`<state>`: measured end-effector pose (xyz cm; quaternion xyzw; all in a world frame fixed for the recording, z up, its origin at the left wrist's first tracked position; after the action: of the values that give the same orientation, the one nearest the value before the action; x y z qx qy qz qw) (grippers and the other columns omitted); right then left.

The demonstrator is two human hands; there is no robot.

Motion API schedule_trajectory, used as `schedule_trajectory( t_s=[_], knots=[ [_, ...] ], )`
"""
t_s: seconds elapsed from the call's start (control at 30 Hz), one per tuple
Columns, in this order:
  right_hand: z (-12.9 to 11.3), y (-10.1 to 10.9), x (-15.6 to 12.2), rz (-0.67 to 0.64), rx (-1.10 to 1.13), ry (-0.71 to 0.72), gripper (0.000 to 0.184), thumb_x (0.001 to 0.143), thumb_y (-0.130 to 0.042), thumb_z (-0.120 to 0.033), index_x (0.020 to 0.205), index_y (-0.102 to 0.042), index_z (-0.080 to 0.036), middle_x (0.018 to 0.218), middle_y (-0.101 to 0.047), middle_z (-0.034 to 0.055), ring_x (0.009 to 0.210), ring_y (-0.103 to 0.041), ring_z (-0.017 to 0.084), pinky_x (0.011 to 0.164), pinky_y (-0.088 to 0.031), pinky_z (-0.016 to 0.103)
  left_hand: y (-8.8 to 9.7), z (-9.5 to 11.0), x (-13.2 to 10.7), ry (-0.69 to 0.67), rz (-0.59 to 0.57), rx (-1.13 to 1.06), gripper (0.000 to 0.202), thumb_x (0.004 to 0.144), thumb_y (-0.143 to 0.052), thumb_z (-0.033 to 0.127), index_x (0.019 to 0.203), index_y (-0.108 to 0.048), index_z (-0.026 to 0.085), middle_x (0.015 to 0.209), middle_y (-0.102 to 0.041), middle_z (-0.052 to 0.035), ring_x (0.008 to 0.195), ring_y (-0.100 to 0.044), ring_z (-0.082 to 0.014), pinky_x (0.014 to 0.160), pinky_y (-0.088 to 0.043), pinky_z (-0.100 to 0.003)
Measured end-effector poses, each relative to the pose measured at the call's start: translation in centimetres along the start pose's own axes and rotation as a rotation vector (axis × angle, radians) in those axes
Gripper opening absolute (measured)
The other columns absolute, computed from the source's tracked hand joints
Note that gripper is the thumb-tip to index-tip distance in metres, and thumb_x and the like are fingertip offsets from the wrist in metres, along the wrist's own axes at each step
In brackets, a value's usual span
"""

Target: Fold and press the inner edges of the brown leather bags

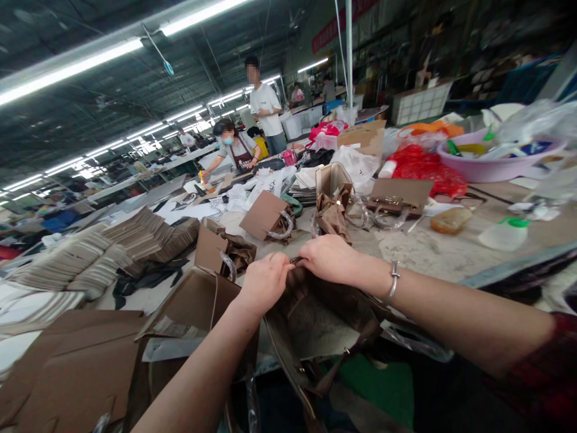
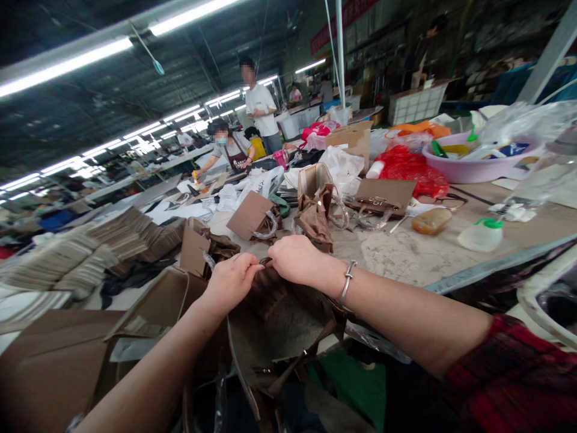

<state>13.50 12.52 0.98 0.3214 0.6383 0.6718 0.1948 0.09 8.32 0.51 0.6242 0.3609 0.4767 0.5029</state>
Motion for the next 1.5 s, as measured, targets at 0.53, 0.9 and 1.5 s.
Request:
schedule_trajectory(
  t_s=[0.53,0.9,1.5],
  knots=[
    [0.4,0.1,-0.2,0.001,-0.002,-0.050,0.032,0.087,-0.041,-0.030,0.082,-0.070,-0.016,0.084,-0.071,0.0118,0.079,-0.066,0.026,0.067,-0.048,0.033,1.0,-1.4,-1.7,0.101,-0.239,-0.100,0.037,0.077,-0.064,0.034,0.113,-0.057,0.026,0.102,-0.070,-0.0042,0.093,-0.065,-0.0260,0.077,-0.047,-0.033],
    [1.1,0.0,-2.0,-0.014,0.017,-0.115,0.033,0.089,-0.039,-0.033,0.081,-0.068,-0.019,0.082,-0.071,0.0086,0.077,-0.066,0.024,0.065,-0.048,0.032,1.2,0.0,-0.8,0.046,-0.117,-0.122,0.024,0.078,-0.064,0.027,0.099,-0.053,0.024,0.099,-0.065,0.0005,0.089,-0.062,-0.0189,0.077,-0.045,-0.028],
    [0.3,-0.1,-2.0,0.032,0.002,-0.160,0.032,0.087,-0.039,-0.030,0.079,-0.067,-0.017,0.079,-0.070,0.0106,0.074,-0.066,0.025,0.062,-0.048,0.032,1.7,2.6,-2.0,0.008,0.175,0.055,0.006,0.084,-0.057,0.023,0.085,-0.063,0.020,0.106,-0.067,-0.0019,0.093,-0.062,-0.0200,0.099,-0.038,-0.041]
  ],
)
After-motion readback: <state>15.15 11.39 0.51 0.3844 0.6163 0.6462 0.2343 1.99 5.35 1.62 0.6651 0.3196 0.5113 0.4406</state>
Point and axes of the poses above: each hand's wrist, its own x-axis towards the middle knuckle, its own y-axis out of the back of the hand, z = x × y, the point moved 4 cm from there along x, towards the middle knuckle
